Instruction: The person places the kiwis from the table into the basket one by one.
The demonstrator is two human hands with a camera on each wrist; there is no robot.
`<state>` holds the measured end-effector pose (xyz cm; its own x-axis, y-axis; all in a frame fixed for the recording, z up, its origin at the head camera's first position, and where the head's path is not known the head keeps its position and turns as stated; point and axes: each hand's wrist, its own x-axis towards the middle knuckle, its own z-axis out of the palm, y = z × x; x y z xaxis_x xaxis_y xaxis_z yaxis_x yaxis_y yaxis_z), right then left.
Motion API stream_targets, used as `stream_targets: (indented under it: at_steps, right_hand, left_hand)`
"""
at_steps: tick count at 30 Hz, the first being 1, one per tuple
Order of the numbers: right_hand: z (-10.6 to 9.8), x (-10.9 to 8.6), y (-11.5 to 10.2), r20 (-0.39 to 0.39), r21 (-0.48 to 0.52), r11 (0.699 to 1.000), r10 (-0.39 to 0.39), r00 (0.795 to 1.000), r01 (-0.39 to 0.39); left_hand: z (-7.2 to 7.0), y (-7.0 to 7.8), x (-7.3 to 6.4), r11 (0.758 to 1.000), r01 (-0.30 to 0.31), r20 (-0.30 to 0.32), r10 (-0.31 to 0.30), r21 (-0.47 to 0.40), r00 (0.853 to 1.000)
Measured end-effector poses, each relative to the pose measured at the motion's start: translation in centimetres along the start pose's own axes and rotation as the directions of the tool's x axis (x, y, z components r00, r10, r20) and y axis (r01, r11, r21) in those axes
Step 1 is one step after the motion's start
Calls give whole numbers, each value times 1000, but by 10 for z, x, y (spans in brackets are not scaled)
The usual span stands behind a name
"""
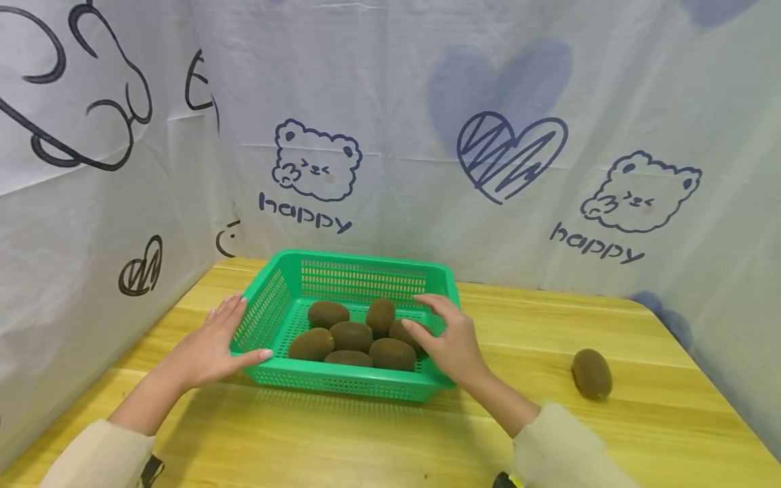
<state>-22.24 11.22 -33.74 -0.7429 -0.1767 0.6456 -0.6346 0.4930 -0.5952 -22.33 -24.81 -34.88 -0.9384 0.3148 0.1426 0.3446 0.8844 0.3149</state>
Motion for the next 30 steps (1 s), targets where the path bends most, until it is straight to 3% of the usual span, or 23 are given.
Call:
stream_targets:
  at_steps: [7,12,21,26,30]
  right_hand:
    - [-21,-16,15,-101,-81,996,-56,993,48]
    - [-34,-30,27,-137,-136,990,-53,989,34]
    - [-54,-52,44,-138,-182,978,78,987,-102]
    - [-64,-59,50,-119,-189,960,187,975,-208]
    - [-72,-65,55,-120,-207,946,229,966,-249]
  left_hand:
    - [0,0,1,1000,-3,1,3,-3,1000]
    - [0,0,0,1000,0,-2,0,3,1000]
    - [1,-1,1,1000,-3,0,3,-2,1000]
    - [1,-2,1,1000,-6,-3,6,-1,1000]
    - [2,-2,1,1000,-3,-5,3,-2,1000]
